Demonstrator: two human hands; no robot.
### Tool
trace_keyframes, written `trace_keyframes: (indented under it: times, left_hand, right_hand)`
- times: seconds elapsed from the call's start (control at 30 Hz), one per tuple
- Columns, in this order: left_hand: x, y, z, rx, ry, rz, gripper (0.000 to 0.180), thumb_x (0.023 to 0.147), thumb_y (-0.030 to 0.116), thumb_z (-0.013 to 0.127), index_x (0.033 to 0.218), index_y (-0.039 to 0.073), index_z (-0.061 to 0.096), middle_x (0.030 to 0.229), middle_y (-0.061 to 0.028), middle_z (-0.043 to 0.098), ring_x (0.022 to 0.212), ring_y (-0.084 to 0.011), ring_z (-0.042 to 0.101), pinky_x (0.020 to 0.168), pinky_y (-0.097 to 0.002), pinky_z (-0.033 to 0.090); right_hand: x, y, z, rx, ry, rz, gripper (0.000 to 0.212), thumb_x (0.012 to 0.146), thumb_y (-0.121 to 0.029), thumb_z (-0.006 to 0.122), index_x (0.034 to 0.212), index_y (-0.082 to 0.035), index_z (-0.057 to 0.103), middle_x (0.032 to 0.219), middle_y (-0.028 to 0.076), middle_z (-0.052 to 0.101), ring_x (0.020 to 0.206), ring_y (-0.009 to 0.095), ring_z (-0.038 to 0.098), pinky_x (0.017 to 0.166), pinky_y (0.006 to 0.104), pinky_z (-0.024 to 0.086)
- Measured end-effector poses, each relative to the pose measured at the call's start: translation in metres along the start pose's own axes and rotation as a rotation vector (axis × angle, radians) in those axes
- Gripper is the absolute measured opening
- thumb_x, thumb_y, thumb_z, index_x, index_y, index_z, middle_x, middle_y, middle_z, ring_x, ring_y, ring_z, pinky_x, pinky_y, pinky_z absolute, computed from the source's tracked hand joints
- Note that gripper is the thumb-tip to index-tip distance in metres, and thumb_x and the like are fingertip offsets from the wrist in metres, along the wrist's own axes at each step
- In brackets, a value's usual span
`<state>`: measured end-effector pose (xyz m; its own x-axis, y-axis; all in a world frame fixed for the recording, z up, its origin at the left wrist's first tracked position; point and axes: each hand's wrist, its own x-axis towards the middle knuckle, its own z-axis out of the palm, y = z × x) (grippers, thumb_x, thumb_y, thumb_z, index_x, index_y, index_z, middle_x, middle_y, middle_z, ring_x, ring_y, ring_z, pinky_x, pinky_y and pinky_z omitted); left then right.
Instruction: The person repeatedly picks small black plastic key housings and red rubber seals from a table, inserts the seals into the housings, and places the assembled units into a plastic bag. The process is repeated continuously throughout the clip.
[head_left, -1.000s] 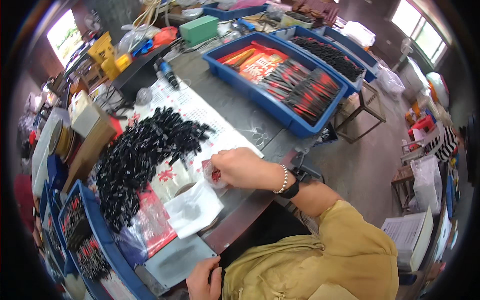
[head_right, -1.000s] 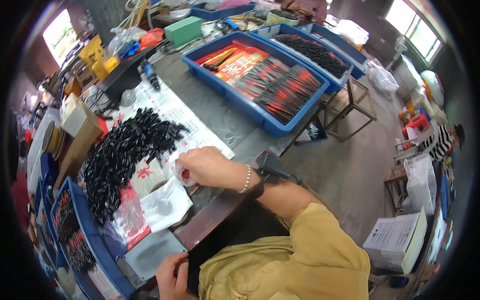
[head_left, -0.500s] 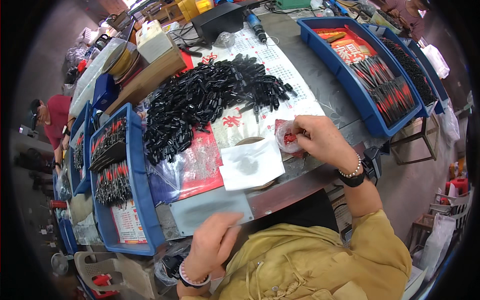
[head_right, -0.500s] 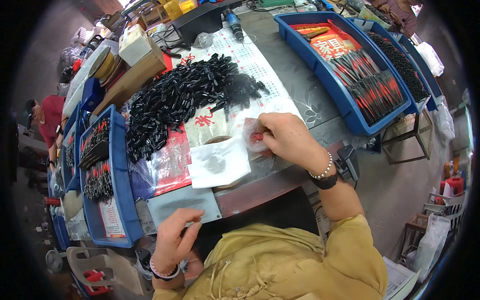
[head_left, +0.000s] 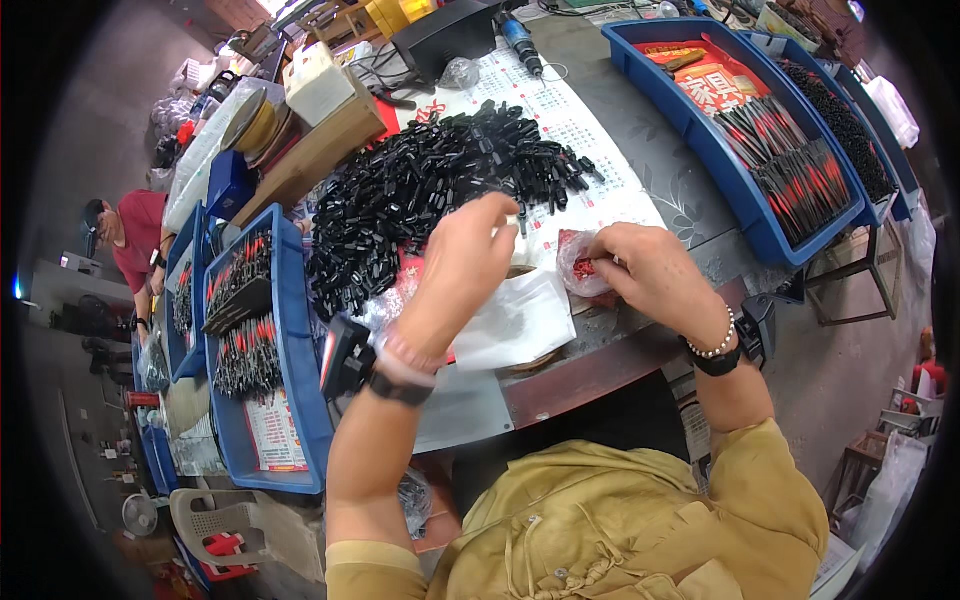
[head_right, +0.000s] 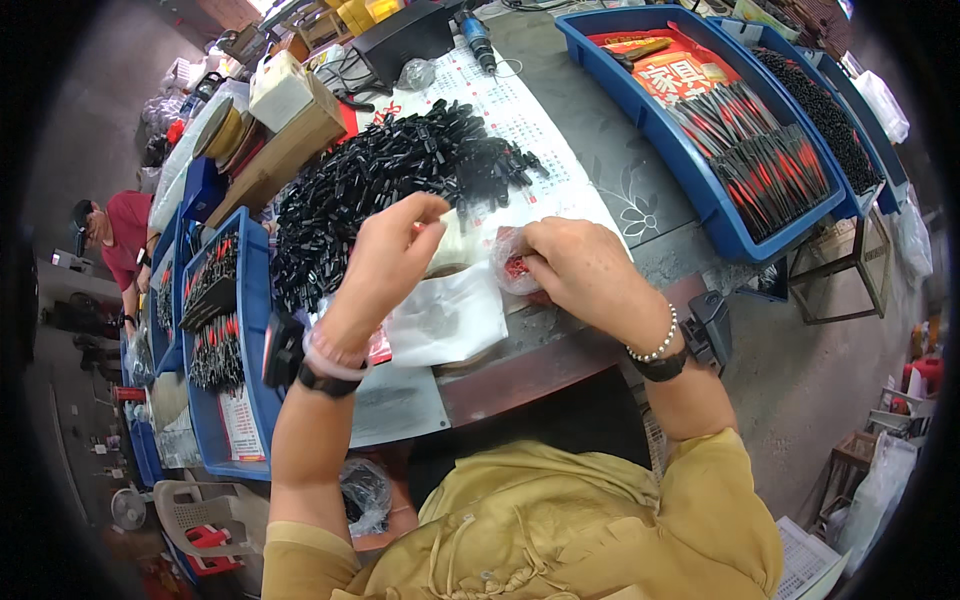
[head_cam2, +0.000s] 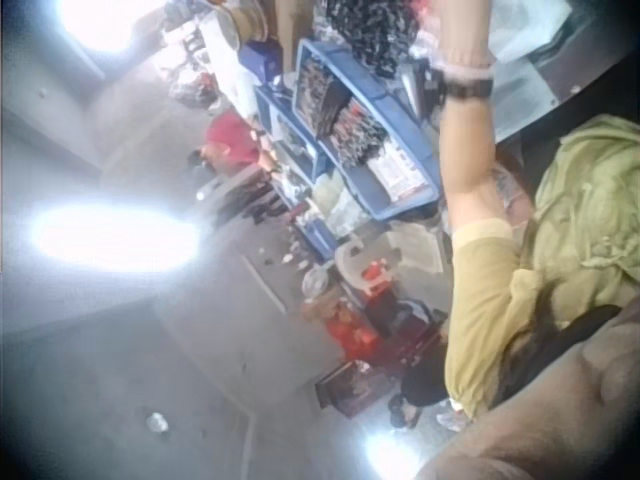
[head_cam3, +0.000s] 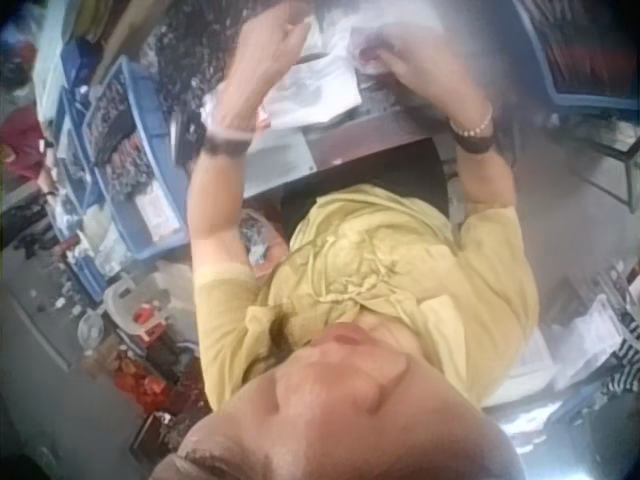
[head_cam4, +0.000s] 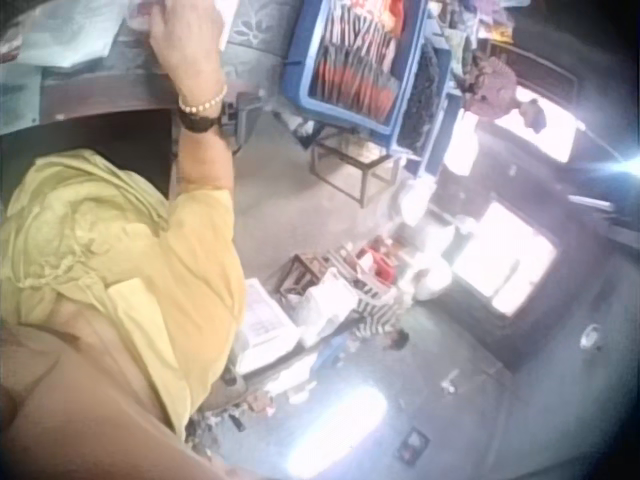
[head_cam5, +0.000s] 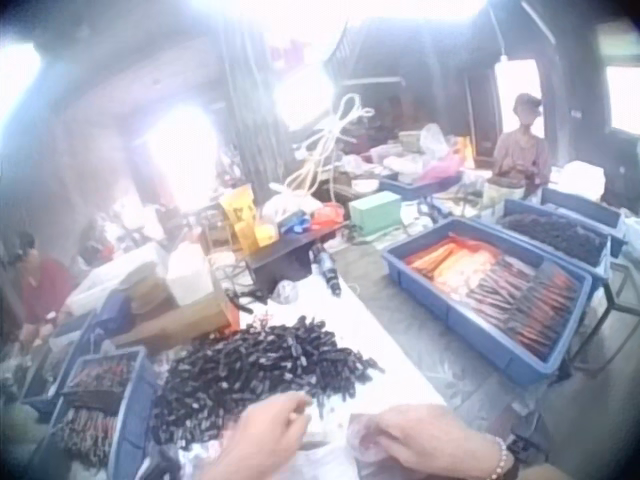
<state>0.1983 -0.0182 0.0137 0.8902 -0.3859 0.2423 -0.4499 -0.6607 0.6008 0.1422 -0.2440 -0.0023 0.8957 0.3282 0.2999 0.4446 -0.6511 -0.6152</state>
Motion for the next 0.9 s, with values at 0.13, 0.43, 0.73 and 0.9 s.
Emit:
trace_keyframes:
  times: [0.13,0.43,0.73,0.9]
  left_hand:
    - [0.03,-0.019,0.04,0.255,-0.051,-0.089,0.024,0.081,0.016,0.067,0.099,0.002,0.061,0.09,-0.0198,0.066,0.083,-0.0343,0.063,0.073,-0.0406,0.05]
    - [0.014,-0.02,0.02,0.04,-0.053,-0.094,0.027,0.084,0.007,0.061,0.11,0.001,0.063,0.081,-0.0089,0.063,0.074,-0.015,0.059,0.07,-0.0264,0.048]
    - [-0.095,0.038,-0.055,-0.769,0.152,-0.416,0.02,0.09,0.001,0.058,0.109,-0.003,0.059,0.09,-0.0019,0.06,0.076,-0.007,0.054,0.067,-0.0197,0.043]
    - [-0.152,0.035,-0.05,-1.105,0.25,-0.528,0.018,0.088,-0.002,0.059,0.106,-0.003,0.055,0.098,-0.0089,0.062,0.082,-0.0158,0.063,0.073,-0.0258,0.053]
  right_hand:
    - [-0.006,0.004,0.001,0.007,0.034,-0.006,0.009,0.08,-0.006,0.059,0.086,0.0,0.06,0.081,0.015,0.063,0.075,0.034,0.061,0.068,0.0379,0.049]
    - [-0.003,0.013,0.004,-0.156,-0.051,-0.071,0.011,0.078,-0.011,0.061,0.088,-0.007,0.064,0.082,0.013,0.062,0.083,0.033,0.061,0.073,0.0414,0.049]
    - [0.014,0.007,0.018,-0.235,-0.21,-0.066,0.005,0.074,-0.005,0.056,0.078,-0.002,0.059,0.077,0.014,0.059,0.075,0.034,0.06,0.066,0.0425,0.049]
    - [0.012,0.003,0.019,-0.246,-0.124,-0.058,0.007,0.078,-0.01,0.057,0.083,-0.005,0.056,0.075,0.015,0.06,0.073,0.035,0.061,0.065,0.0437,0.048]
